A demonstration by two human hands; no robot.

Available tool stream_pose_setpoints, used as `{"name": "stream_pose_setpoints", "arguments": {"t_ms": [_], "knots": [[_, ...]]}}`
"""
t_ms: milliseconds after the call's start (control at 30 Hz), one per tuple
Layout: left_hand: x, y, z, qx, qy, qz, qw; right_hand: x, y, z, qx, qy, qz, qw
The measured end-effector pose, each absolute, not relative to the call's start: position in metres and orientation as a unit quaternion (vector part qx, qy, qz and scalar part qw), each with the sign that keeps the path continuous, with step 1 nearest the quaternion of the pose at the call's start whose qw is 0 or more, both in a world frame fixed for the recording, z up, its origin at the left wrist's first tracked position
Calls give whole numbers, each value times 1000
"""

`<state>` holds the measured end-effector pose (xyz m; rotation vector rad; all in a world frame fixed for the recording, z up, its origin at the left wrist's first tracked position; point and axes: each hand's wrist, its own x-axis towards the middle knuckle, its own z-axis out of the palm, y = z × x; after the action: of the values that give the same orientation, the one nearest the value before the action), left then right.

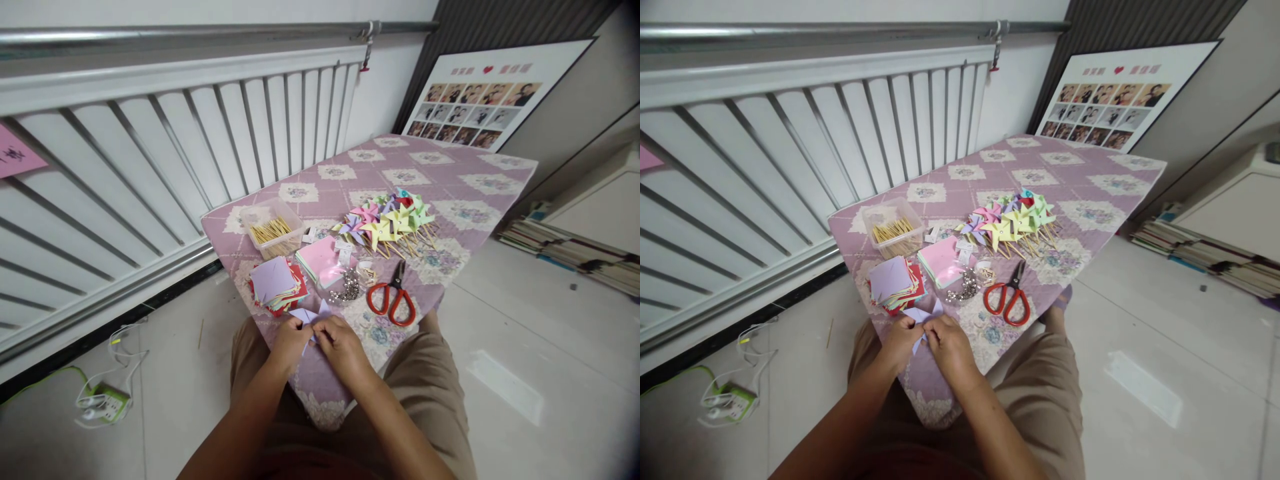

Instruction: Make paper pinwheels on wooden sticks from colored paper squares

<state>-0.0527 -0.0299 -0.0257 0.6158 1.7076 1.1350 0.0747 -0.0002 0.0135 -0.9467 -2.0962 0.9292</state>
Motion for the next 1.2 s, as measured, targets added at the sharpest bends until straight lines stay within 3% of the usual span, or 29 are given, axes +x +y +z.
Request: {"name": "stream_pose_setpoints", "arguments": {"t_ms": [533,1200], "knots": [[-56,-30,-29,247,679,471,506,76,6,4,-372,-811,319,320],[-56,-31,-24,271,698,454,483,78,7,-5,-393,-750,428,317]]}}
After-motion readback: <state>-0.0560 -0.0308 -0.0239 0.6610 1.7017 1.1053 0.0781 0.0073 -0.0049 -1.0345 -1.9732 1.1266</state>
